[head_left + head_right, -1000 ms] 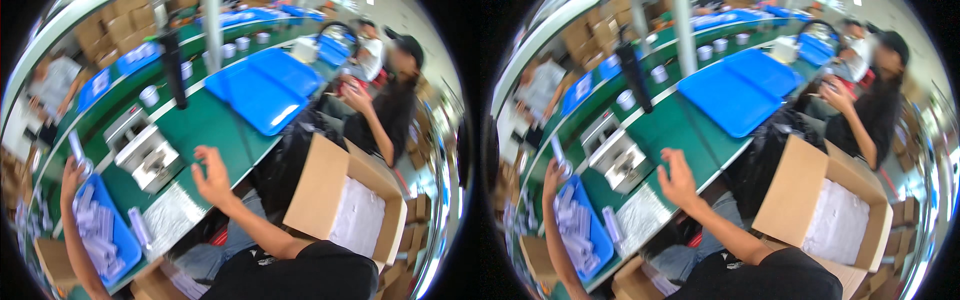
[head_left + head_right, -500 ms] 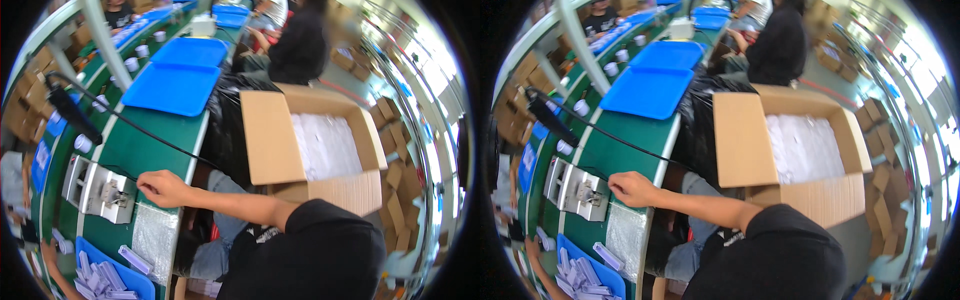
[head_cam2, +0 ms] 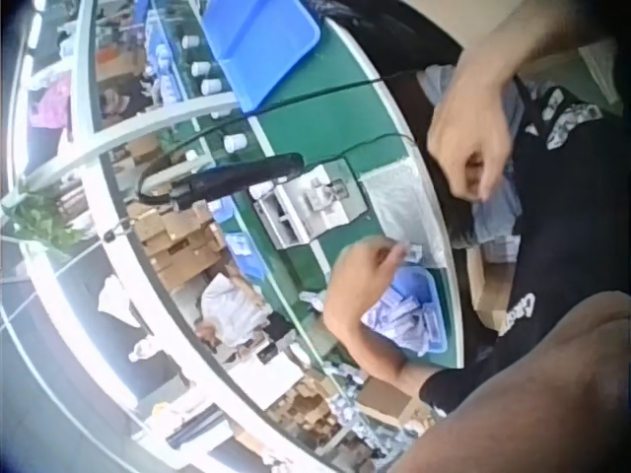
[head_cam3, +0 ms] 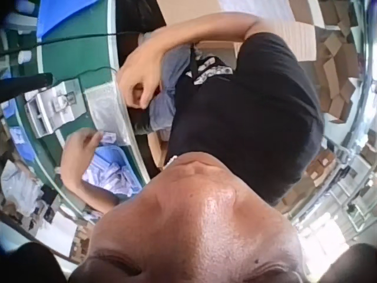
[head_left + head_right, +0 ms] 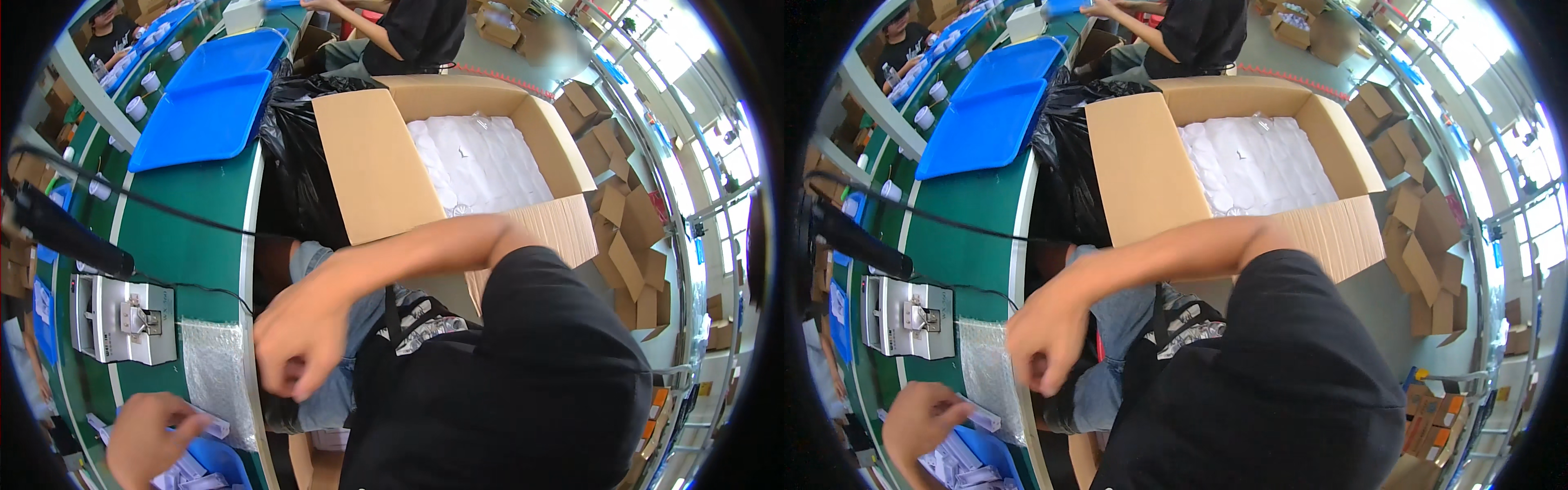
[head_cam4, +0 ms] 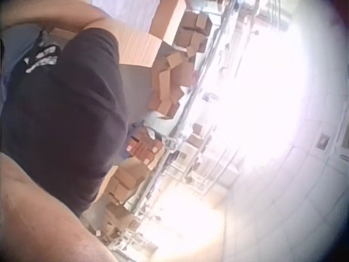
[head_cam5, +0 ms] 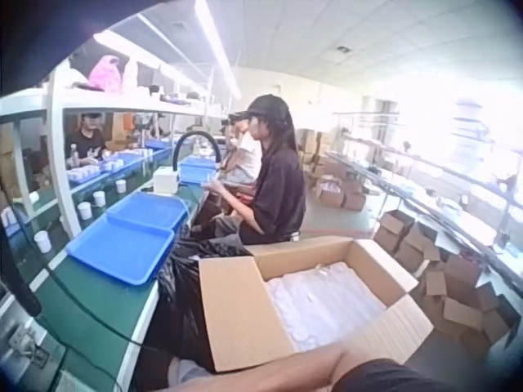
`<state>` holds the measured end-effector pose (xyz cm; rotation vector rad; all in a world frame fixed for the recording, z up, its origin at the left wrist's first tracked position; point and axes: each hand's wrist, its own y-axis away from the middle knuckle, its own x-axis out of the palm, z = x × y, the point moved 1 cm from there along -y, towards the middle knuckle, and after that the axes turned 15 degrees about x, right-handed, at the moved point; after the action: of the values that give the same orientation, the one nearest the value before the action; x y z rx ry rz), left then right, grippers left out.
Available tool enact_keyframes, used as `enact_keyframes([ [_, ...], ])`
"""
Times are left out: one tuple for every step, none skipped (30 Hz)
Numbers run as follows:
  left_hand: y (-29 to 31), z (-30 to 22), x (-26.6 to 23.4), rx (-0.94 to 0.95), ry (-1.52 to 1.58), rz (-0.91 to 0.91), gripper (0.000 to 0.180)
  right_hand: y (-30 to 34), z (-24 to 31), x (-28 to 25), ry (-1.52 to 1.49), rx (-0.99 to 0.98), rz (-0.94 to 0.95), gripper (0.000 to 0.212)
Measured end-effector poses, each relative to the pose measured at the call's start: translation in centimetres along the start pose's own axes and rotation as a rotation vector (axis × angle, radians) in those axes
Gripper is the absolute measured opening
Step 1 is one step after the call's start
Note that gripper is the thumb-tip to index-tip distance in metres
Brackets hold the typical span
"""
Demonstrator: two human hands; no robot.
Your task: Assembling small handheld electric fans using an electric screwdriver and packing them into boxes.
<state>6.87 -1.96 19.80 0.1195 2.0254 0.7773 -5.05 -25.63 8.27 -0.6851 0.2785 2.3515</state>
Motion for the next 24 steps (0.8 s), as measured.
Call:
enact_keyframes([
  [-1.3, -0.9, 1.0, 0.102, -0.075, 0.022, 0.031, 2.9, -0.5, -0.8, -0.105, 0.089, 0.118, 0.029],
  [-3.2, -1.7, 1.6, 0.218, -0.16, 0.05, 0.031, 6.7, -1.3, -1.9, -0.211, 0.187, 0.222, 0.031],
  [-4.3, -2.8, 2.0, 0.218, -0.16, 0.056, 0.031, 10.9, -1.5, -3.8, -0.236, 0.316, 0.235, 0.033],
  [-5.4, -3.9, 2.1, 0.293, -0.19, 0.041, 0.034, 15.3, -1.8, -4.7, -0.366, 0.496, 0.072, 0.032],
  [-6.0, -4.7, 2.1, 0.358, -0.211, 0.027, 0.037, 19.3, -1.9, -5.1, -0.522, 0.692, -0.195, 0.03],
  [-6.8, -5.6, 1.6, 0.361, -0.215, 0.042, 0.037, 23.4, -4.0, -5.8, -0.382, 0.755, -0.393, 0.029],
  [-7.9, -6.5, 1.0, 0.371, -0.227, 0.072, 0.037, 26.7, -5.3, -5.7, -0.259, 0.954, -0.625, 0.028],
  [-8.9, -7.1, 0.4, 0.389, -0.245, 0.107, 0.039, 29.7, -6.1, -4.9, -0.132, 1.155, -0.865, 0.026],
  [-9.9, -7.6, -0.1, 0.433, -0.209, 0.108, 0.038, 32.2, -6.7, -3.6, 0.13, 1.288, -0.857, 0.023],
  [-11.3, -8.1, -0.6, 0.439, -0.217, 0.136, 0.038, 34.6, -7.0, -2.1, 0.393, 1.417, -0.835, 0.022],
  [-13.1, -8.9, -1.1, 0.478, -0.198, 0.17, 0.037, 36.7, -7.6, 0.0, 0.357, 1.434, -0.853, 0.022],
  [-14.7, -9.5, -1.3, 0.512, -0.172, 0.201, 0.037, 38.1, -8.2, 1.8, 0.314, 1.474, -0.798, 0.023],
  [-16.3, -10.1, -1.3, 0.5, -0.157, 0.233, 0.036, 39.2, -8.8, 3.4, 0.27, 1.513, -0.744, 0.028],
  [-18.2, -10.6, -1.1, 0.511, -0.172, 0.264, 0.036, 39.7, -8.8, 4.3, 0.236, 1.528, -0.759, 0.028],
  [-20.0, -10.8, -0.5, 0.551, -0.165, 0.28, 0.036, 39.7, -8.7, 5.2, 0.152, 1.541, -0.73, 0.032],
  [-21.8, -11.0, 0.3, 0.594, -0.156, 0.297, 0.036, 39.7, -8.7, 6.2, 0.068, 1.553, -0.702, 0.037],
  [-23.8, -11.5, 1.0, 0.604, -0.168, 0.326, 0.036, 39.9, -9.4, 7.5, 0.066, 1.54, -0.708, 0.045],
  [-25.5, -12.0, 1.9, 0.641, -0.155, 0.342, 0.035, 39.2, -9.8, 7.9, 0.036, 1.541, -0.717, 0.045],
  [-25.9, -12.1, 2.6, 0.635, -0.127, 0.331, 0.035, 37.4, -11.0, 6.9, -0.006, 1.56, -0.691, 0.052],
  [-27.1, -12.2, 3.5, 0.624, -0.123, 0.344, 0.035, 36.5, -11.6, 6.7, -0.058, 1.612, -0.672, 0.059],
  [-28.6, -12.5, 4.3, 0.656, -0.107, 0.332, 0.036, 36.1, -12.5, 6.9, -0.072, 1.647, -0.631, 0.072],
  [-29.7, -12.8, 5.1, 0.684, -0.088, 0.318, 0.037, 35.7, -12.9, 7.0, -0.082, 1.644, -0.629, 0.072],
  [-32.1, -13.7, 6.0, 0.738, -0.094, 0.355, 0.038, 36.2, -12.2, 8.3, -0.153, 1.76, -0.589, 0.074],
  [-33.0, -14.1, 6.5, 0.74, -0.093, 0.362, 0.039, 35.9, -12.4, 8.1, -0.199, 1.823, -0.532, 0.076],
])
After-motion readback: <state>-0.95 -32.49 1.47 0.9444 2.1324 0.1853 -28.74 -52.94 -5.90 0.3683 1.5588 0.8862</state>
